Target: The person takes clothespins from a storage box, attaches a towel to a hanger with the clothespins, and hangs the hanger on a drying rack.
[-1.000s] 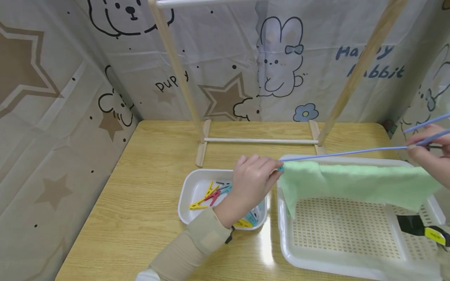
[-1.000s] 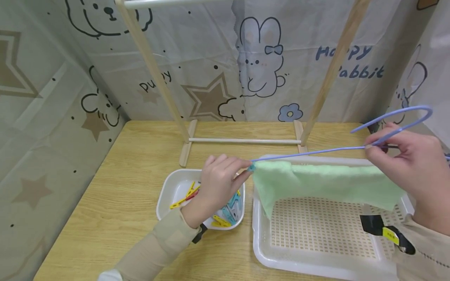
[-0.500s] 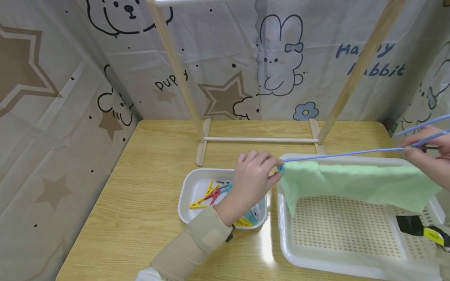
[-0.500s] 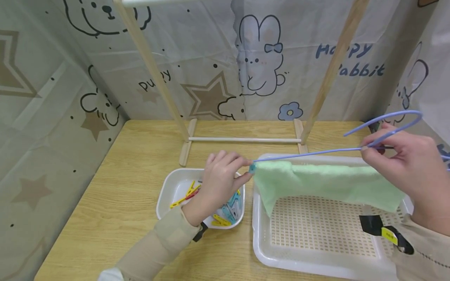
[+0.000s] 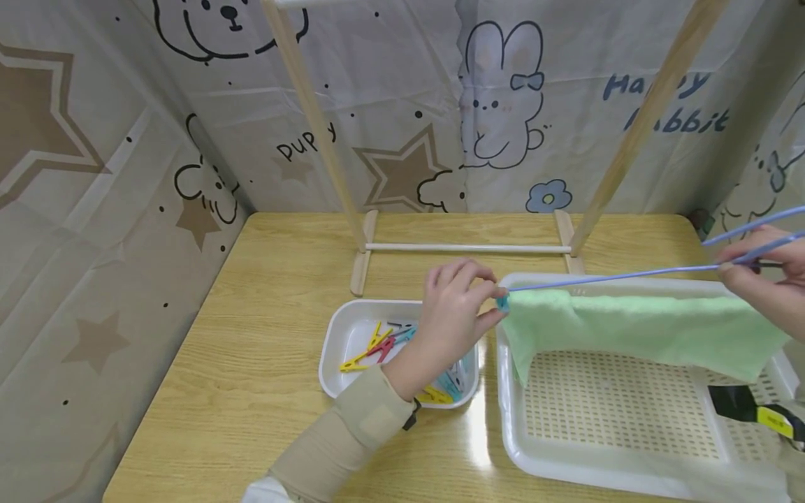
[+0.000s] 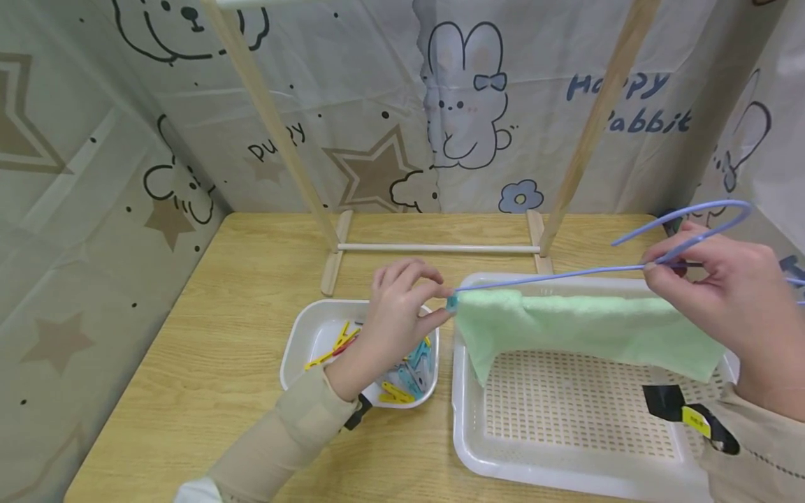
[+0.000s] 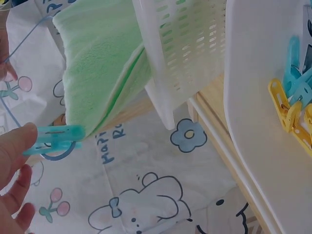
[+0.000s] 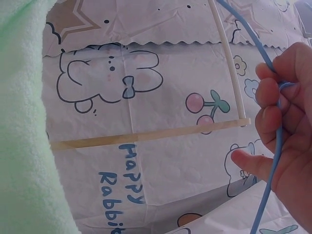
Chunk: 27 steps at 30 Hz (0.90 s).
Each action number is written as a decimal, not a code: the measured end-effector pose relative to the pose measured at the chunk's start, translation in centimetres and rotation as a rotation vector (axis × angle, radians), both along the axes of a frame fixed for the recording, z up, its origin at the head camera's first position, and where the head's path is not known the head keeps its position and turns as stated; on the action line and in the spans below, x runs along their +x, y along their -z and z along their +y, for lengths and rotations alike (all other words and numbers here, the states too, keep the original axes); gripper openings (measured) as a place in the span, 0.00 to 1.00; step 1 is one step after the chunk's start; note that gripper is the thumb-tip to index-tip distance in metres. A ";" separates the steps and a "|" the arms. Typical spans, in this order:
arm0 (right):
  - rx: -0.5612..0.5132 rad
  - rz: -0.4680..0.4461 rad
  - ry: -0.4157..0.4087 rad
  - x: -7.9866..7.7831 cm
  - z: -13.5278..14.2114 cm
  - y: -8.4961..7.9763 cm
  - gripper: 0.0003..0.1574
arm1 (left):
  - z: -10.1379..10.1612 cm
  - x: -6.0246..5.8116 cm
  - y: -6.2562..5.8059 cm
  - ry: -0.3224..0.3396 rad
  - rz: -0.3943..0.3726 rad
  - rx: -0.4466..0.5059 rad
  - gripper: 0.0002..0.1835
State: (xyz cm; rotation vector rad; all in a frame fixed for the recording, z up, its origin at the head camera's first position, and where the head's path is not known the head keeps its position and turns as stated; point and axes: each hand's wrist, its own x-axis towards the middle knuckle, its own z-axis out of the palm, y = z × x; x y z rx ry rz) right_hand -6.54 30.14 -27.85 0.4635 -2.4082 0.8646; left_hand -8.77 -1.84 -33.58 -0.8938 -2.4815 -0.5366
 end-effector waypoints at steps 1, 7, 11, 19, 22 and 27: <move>-0.004 0.001 -0.006 0.0 0.0 0.0 0.37 | 0.0 0.0 0.0 -0.004 0.018 0.002 0.09; -0.017 0.028 -0.058 -0.8 1.1 1.1 0.23 | 0.1 0.0 0.2 -0.013 0.017 0.053 0.07; -0.099 0.037 -0.084 -1.0 1.4 1.8 0.29 | 0.1 -0.1 0.2 -0.016 -0.018 0.075 0.07; -0.108 0.014 -0.031 0.0 -0.3 0.3 0.40 | 0.1 -0.4 -0.1 -0.017 -0.152 0.033 0.14; -0.063 0.020 -0.024 0.2 -0.5 0.0 0.42 | 0.1 -0.4 -0.4 -0.022 -0.211 -0.006 0.20; -0.081 -0.004 -0.045 0.3 -0.4 0.0 0.42 | 0.1 -0.6 -0.6 -0.026 -0.332 -0.046 0.22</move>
